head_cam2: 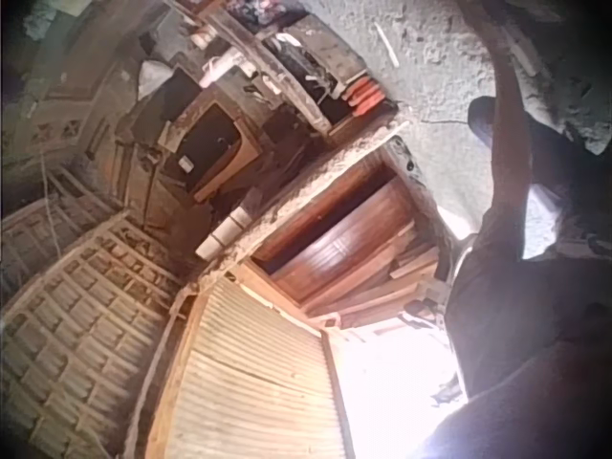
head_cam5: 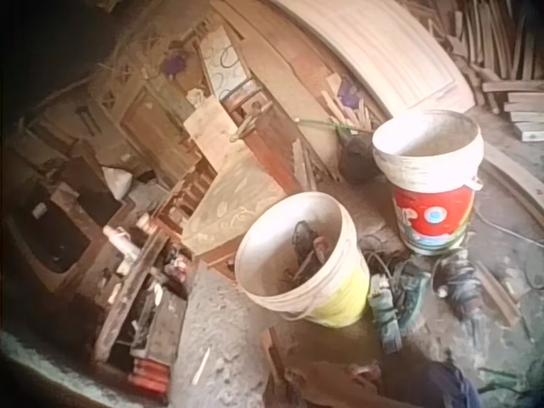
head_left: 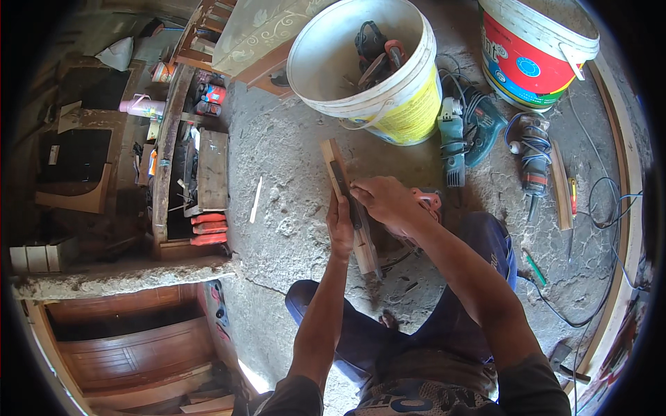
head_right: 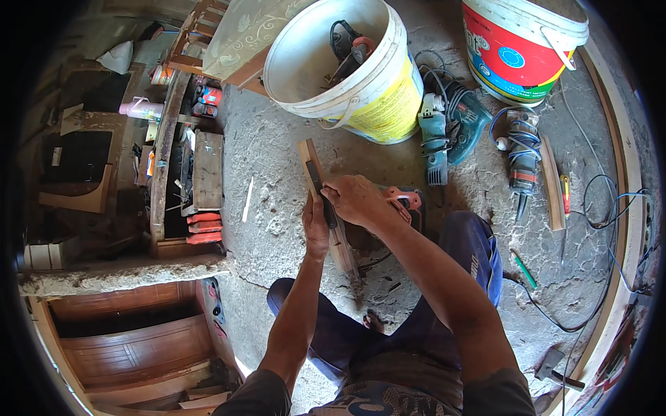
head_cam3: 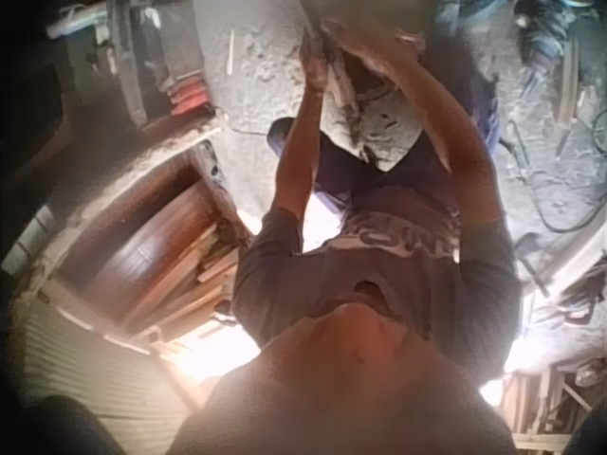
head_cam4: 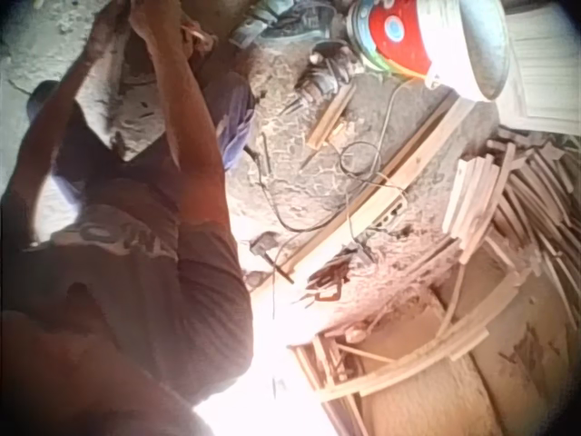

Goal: The person strikes a chisel with an axe head to carve a piece of wood, uses a hand planer on the surface, and smoothes it with a power planer.

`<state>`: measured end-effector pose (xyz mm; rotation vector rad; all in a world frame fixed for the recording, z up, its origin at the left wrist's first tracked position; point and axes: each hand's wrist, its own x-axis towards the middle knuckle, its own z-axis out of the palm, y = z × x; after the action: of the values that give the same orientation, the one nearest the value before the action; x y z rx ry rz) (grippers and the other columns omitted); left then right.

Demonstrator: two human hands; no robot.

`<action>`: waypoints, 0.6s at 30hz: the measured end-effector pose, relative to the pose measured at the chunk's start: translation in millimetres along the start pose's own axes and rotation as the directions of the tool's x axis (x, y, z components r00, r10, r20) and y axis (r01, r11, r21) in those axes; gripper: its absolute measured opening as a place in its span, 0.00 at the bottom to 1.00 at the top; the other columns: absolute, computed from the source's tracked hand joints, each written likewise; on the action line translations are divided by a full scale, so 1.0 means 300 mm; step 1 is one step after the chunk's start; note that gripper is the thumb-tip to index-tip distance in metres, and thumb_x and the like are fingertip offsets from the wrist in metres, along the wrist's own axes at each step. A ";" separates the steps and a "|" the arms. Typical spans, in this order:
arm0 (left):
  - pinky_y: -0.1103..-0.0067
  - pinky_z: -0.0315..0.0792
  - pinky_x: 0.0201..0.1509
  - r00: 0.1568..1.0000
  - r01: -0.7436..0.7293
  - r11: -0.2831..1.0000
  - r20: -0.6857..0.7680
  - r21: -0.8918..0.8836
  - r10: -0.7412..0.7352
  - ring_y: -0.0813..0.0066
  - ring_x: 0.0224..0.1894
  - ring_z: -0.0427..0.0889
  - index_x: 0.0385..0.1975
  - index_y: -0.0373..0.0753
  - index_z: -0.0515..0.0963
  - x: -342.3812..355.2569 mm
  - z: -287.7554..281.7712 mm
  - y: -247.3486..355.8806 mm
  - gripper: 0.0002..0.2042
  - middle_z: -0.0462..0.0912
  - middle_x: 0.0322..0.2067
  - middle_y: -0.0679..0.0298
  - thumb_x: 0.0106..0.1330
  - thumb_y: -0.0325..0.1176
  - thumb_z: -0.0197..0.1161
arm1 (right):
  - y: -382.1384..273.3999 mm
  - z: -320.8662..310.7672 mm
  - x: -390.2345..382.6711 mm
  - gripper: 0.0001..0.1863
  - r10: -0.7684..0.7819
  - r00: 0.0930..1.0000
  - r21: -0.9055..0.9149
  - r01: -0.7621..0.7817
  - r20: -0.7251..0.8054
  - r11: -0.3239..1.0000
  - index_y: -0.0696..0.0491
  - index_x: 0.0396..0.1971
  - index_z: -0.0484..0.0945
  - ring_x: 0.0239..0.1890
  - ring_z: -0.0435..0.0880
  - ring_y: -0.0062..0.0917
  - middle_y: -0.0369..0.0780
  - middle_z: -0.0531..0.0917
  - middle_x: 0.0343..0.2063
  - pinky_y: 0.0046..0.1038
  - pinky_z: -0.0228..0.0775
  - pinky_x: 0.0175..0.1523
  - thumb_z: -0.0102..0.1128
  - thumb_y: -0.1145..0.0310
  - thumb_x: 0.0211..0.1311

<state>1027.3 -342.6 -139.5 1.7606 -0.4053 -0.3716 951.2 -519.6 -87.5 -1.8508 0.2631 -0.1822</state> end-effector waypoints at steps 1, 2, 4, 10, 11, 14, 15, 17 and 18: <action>0.79 0.71 0.55 1.000 0.000 1.000 0.009 0.001 0.000 0.77 0.51 0.76 0.68 0.33 0.68 -0.010 0.004 0.012 0.22 0.79 0.50 0.62 0.81 0.39 0.47 | -0.003 -0.002 -0.003 0.16 0.003 1.000 0.006 -0.003 0.005 1.000 0.54 0.46 0.85 0.43 0.85 0.50 0.51 0.86 0.38 0.46 0.75 0.47 0.56 0.59 0.72; 0.79 0.71 0.55 1.000 0.000 1.000 0.018 0.002 0.000 0.78 0.51 0.75 0.68 0.33 0.67 -0.020 0.007 0.024 0.22 0.79 0.50 0.63 0.81 0.39 0.47 | -0.004 -0.002 -0.005 0.16 0.005 1.000 0.012 -0.005 0.011 1.000 0.54 0.46 0.85 0.43 0.85 0.50 0.51 0.86 0.39 0.46 0.75 0.48 0.56 0.59 0.72; 0.80 0.71 0.55 1.000 0.003 1.000 0.029 -0.019 -0.003 0.78 0.51 0.75 0.69 0.33 0.67 -0.029 0.015 0.038 0.23 0.79 0.50 0.63 0.80 0.39 0.50 | 0.002 0.005 -0.005 0.16 -0.002 1.000 -0.002 0.002 0.011 1.000 0.54 0.46 0.85 0.43 0.85 0.50 0.51 0.86 0.39 0.46 0.75 0.48 0.56 0.59 0.71; 0.81 0.71 0.49 0.998 0.050 0.998 0.037 0.029 -0.051 0.81 0.45 0.75 0.65 0.36 0.70 -0.027 0.005 0.029 0.22 0.80 0.46 0.67 0.74 0.34 0.60 | 0.026 0.026 -0.005 0.16 -0.057 0.998 0.009 0.058 -0.021 0.998 0.54 0.47 0.84 0.43 0.85 0.50 0.51 0.86 0.39 0.46 0.75 0.48 0.56 0.60 0.71; 0.81 0.72 0.48 0.998 0.061 0.997 0.029 0.047 -0.062 0.81 0.44 0.75 0.64 0.37 0.71 -0.025 0.013 0.038 0.21 0.80 0.45 0.67 0.72 0.33 0.61 | 0.028 0.025 -0.005 0.16 -0.068 0.997 0.012 0.068 -0.026 0.998 0.55 0.47 0.84 0.42 0.85 0.51 0.51 0.86 0.38 0.46 0.75 0.47 0.56 0.60 0.71; 0.81 0.72 0.46 0.999 0.045 0.996 0.012 0.080 -0.046 0.82 0.42 0.76 0.61 0.37 0.73 -0.014 0.023 0.057 0.20 0.80 0.43 0.68 0.70 0.31 0.63 | 0.037 0.014 0.005 0.16 -0.062 0.998 -0.023 0.063 0.015 0.998 0.55 0.46 0.83 0.41 0.85 0.51 0.51 0.86 0.37 0.46 0.75 0.46 0.55 0.60 0.71; 0.81 0.72 0.45 0.999 0.033 0.996 0.006 0.088 -0.033 0.82 0.41 0.76 0.60 0.37 0.74 -0.009 0.020 0.063 0.20 0.81 0.42 0.68 0.69 0.31 0.63 | 0.039 0.021 0.011 0.16 -0.089 0.996 -0.028 0.089 0.005 0.996 0.56 0.45 0.83 0.41 0.84 0.51 0.51 0.86 0.36 0.46 0.75 0.46 0.55 0.60 0.71; 0.79 0.73 0.47 1.000 0.008 0.999 0.002 0.047 -0.008 0.80 0.42 0.77 0.59 0.37 0.74 -0.002 0.016 0.069 0.20 0.82 0.42 0.65 0.68 0.30 0.63 | 0.046 0.035 0.018 0.15 -0.135 0.991 -0.046 0.134 -0.015 0.990 0.56 0.44 0.83 0.40 0.84 0.51 0.52 0.86 0.35 0.46 0.75 0.45 0.55 0.60 0.72; 0.78 0.73 0.47 1.000 -0.007 0.999 -0.004 0.053 0.007 0.78 0.43 0.77 0.59 0.37 0.74 0.001 0.013 0.072 0.20 0.82 0.42 0.65 0.67 0.30 0.63 | 0.049 0.040 0.017 0.15 -0.136 0.990 -0.041 0.135 -0.022 0.990 0.56 0.45 0.83 0.40 0.85 0.51 0.52 0.86 0.35 0.45 0.75 0.45 0.55 0.60 0.72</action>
<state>1024.2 -350.7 -119.4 1.8109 -0.4217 -0.3552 957.9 -514.1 -105.1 -1.9075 0.1589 -0.2958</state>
